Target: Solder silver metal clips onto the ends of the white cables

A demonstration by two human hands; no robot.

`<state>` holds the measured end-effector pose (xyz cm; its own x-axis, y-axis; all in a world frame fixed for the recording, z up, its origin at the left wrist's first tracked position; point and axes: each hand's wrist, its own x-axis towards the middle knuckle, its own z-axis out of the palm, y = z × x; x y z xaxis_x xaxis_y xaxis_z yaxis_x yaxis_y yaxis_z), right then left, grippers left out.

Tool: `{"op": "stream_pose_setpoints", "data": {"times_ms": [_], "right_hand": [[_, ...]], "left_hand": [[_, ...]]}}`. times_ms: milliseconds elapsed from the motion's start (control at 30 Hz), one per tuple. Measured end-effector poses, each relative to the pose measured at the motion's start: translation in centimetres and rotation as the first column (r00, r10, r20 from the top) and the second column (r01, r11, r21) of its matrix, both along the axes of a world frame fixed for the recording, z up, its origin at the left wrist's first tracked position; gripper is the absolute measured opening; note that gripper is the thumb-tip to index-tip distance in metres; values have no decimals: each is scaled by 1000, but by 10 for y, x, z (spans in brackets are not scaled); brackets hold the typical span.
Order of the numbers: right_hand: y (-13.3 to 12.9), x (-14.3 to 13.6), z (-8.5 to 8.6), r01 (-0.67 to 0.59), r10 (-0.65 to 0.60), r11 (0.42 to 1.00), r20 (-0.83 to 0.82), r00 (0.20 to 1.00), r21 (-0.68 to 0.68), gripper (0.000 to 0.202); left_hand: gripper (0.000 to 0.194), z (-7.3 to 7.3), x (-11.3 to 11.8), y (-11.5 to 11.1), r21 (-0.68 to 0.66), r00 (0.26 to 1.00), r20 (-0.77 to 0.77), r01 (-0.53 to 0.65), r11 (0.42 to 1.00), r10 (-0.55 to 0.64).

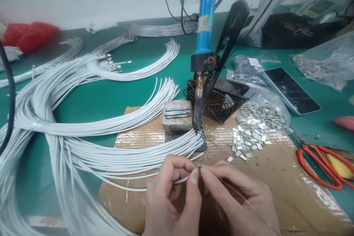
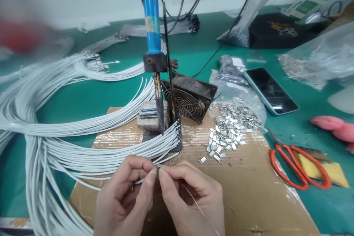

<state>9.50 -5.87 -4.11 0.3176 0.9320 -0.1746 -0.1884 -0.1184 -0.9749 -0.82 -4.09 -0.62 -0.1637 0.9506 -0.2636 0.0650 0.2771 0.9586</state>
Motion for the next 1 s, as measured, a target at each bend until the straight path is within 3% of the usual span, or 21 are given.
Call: {"op": "stream_pose_setpoints", "data": {"times_ms": [167, 300, 467, 600, 767, 867, 1000], "right_hand": [[-9, -23, -12, 151, -151, 989, -30, 988, -3, 22], [-9, -26, -13, 175, -177, 984, 79, 981, 26, 21], [-2, 31, -12, 125, -131, 991, 386, 913, 41, 23], [1, 80, -24, 145, -109, 989, 670, 734, 2, 19], [0, 88, -42, 100, 19, 990, 797, 603, -99, 23], [-6, 84, -47, 89, 52, 987, 795, 604, -132, 27], [-12, 80, -48, 122, -2, 987, 739, 674, -108, 32]], "left_hand": [[22, -3, 4, -4, -88, 984, 175, -9, 996, 24], [29, -6, 1, 0, -140, 972, 236, 49, 989, -15], [27, -5, -5, 12, -139, 978, 208, 54, 989, -24], [23, -2, -7, 19, -135, 981, 193, 32, 990, -5], [19, 1, -4, 18, -109, 987, 159, -9, 994, 27], [17, 2, -4, 18, -95, 993, 115, -25, 995, 36], [15, 3, -5, 18, -150, 994, 105, -6, 989, 22]]}}
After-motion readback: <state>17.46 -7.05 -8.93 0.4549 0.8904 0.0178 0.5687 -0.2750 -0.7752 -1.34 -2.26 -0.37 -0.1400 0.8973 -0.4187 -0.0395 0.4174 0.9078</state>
